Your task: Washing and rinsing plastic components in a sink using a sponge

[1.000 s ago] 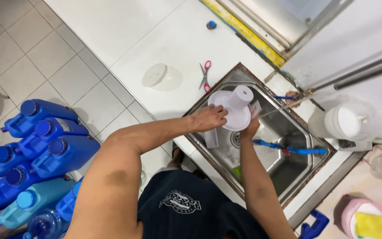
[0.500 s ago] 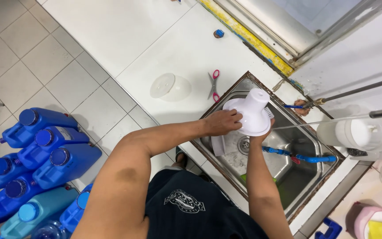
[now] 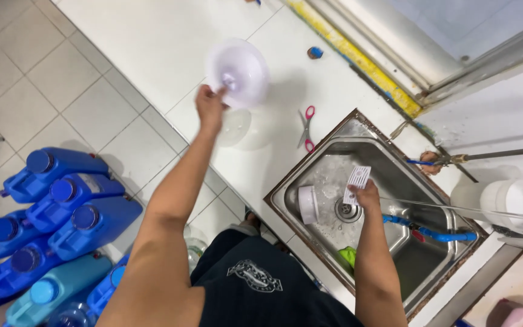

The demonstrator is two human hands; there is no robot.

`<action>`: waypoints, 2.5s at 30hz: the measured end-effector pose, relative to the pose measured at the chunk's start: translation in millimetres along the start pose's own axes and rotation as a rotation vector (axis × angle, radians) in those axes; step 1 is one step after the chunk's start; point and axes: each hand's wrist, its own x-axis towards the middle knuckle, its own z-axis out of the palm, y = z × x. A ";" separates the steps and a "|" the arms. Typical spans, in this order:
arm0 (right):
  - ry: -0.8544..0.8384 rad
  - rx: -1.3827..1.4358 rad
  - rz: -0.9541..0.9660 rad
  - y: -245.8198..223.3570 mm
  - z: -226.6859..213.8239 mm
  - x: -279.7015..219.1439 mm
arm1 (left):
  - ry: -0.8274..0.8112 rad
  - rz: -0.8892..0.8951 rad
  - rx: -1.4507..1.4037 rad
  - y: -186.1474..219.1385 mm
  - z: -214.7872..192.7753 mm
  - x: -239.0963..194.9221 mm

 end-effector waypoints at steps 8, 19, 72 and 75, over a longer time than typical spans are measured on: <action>0.266 0.181 -0.036 -101.1 -31.4 -84.2 | 0.221 -0.314 -0.355 5.8 -56.8 35.6; 0.410 0.441 0.015 -39.4 -23.9 -58.6 | 0.538 0.255 0.379 -17.1 -34.9 -16.6; 0.314 0.979 0.297 -42.9 -65.3 -147.5 | -1.116 -0.170 0.248 -21.8 214.8 -454.3; 0.260 0.931 0.298 -46.5 -58.2 -157.0 | -1.189 -0.123 0.395 -25.7 213.1 -462.1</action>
